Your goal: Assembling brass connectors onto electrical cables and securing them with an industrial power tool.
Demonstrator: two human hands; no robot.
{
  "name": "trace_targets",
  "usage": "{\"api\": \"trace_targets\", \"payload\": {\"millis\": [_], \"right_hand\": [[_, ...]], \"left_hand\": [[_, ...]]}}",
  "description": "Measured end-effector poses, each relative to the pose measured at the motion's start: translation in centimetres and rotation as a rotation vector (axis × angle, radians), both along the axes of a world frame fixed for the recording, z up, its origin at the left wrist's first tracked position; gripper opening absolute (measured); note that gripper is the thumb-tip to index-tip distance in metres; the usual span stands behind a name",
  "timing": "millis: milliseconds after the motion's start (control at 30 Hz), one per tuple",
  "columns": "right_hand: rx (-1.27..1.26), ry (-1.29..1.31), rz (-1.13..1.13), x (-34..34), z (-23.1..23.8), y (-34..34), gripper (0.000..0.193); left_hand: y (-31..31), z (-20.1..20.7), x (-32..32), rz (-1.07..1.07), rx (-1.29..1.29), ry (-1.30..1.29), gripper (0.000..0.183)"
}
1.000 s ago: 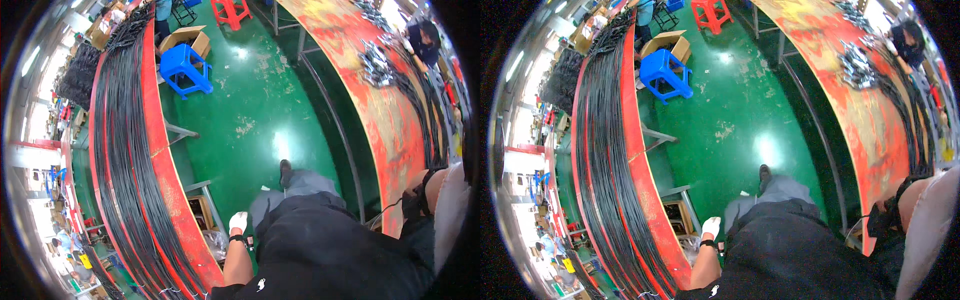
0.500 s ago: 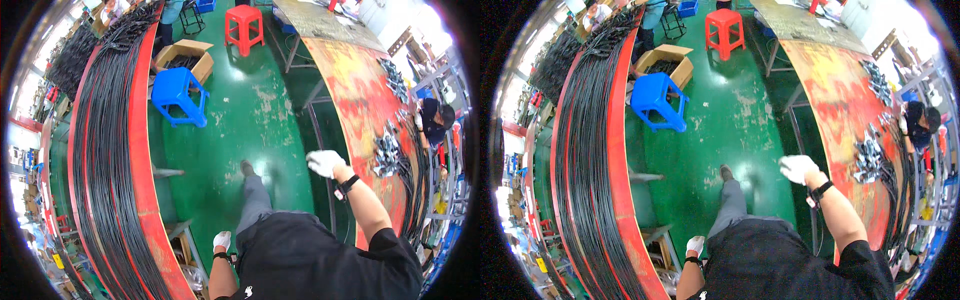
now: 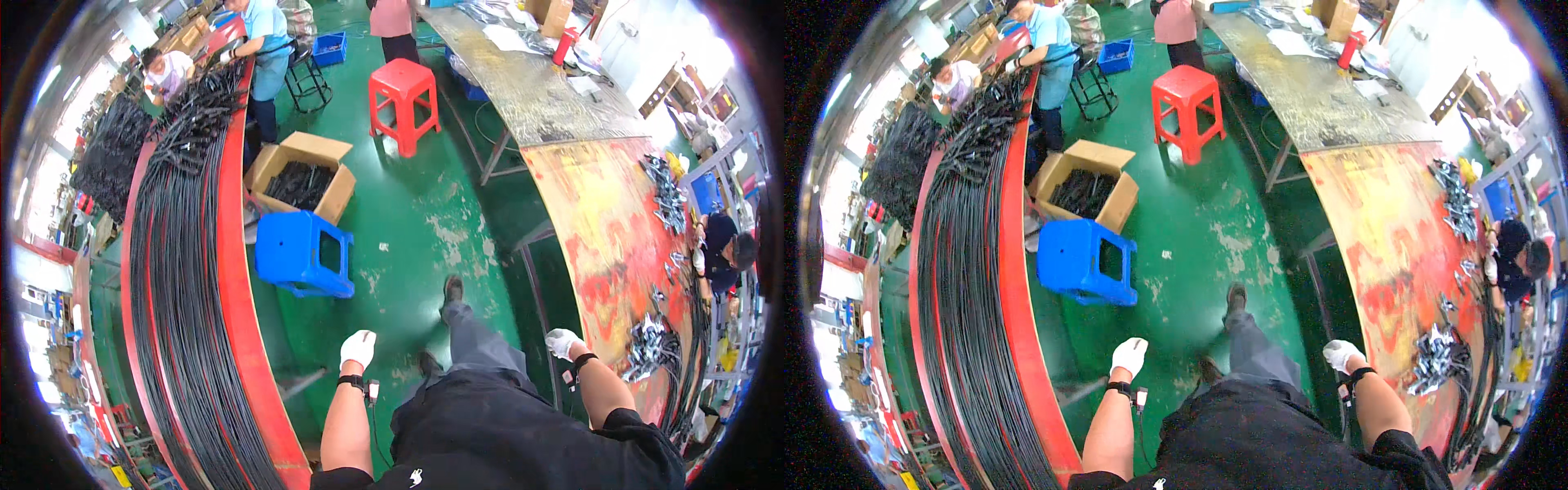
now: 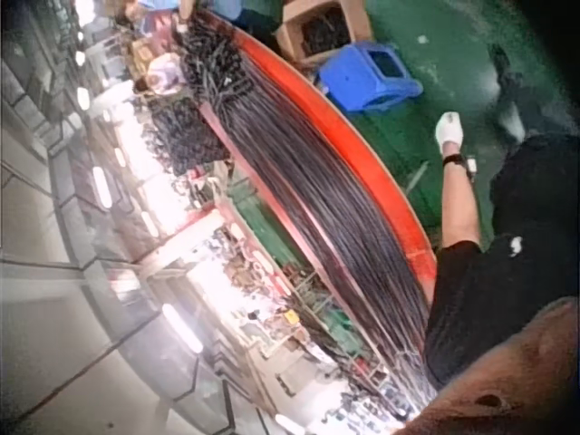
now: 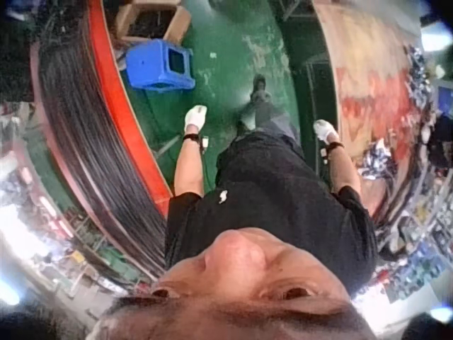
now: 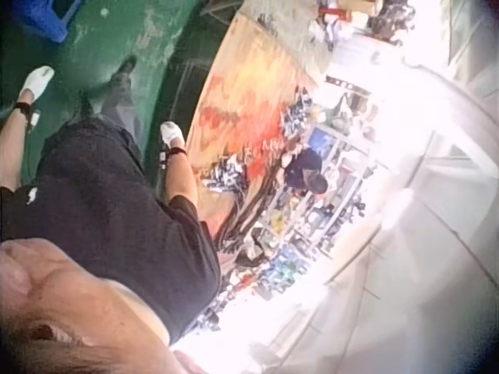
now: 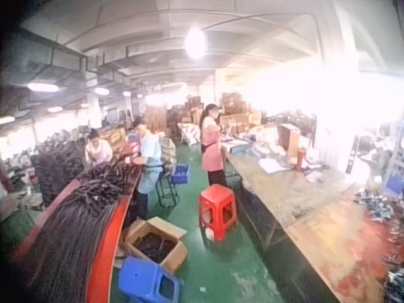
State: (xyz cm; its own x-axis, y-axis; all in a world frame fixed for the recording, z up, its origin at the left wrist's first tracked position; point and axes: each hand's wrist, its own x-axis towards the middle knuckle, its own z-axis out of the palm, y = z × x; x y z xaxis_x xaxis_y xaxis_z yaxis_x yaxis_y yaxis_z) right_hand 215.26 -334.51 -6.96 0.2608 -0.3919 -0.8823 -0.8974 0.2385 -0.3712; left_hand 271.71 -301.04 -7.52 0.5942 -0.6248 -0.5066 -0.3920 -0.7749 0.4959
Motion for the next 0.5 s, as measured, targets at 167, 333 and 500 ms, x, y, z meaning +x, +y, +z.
{"api": "trace_targets", "payload": {"millis": [167,333,500], "right_hand": [[-0.43,-0.125,0.622,9.6,-7.4,-11.3,0.043],[-0.233,-0.025,0.368,25.7,-1.2,-23.3,0.045],[-0.444,-0.034,0.554,38.4,1.2,-36.4,0.052]], "left_hand": [[-9.3,-1.2,4.1,-0.015,0.051,0.055,0.046],[-12.5,-3.0,5.3,-0.108,0.366,0.169,0.051],[-18.8,0.2,8.7,0.116,0.352,0.192,0.052]]}}
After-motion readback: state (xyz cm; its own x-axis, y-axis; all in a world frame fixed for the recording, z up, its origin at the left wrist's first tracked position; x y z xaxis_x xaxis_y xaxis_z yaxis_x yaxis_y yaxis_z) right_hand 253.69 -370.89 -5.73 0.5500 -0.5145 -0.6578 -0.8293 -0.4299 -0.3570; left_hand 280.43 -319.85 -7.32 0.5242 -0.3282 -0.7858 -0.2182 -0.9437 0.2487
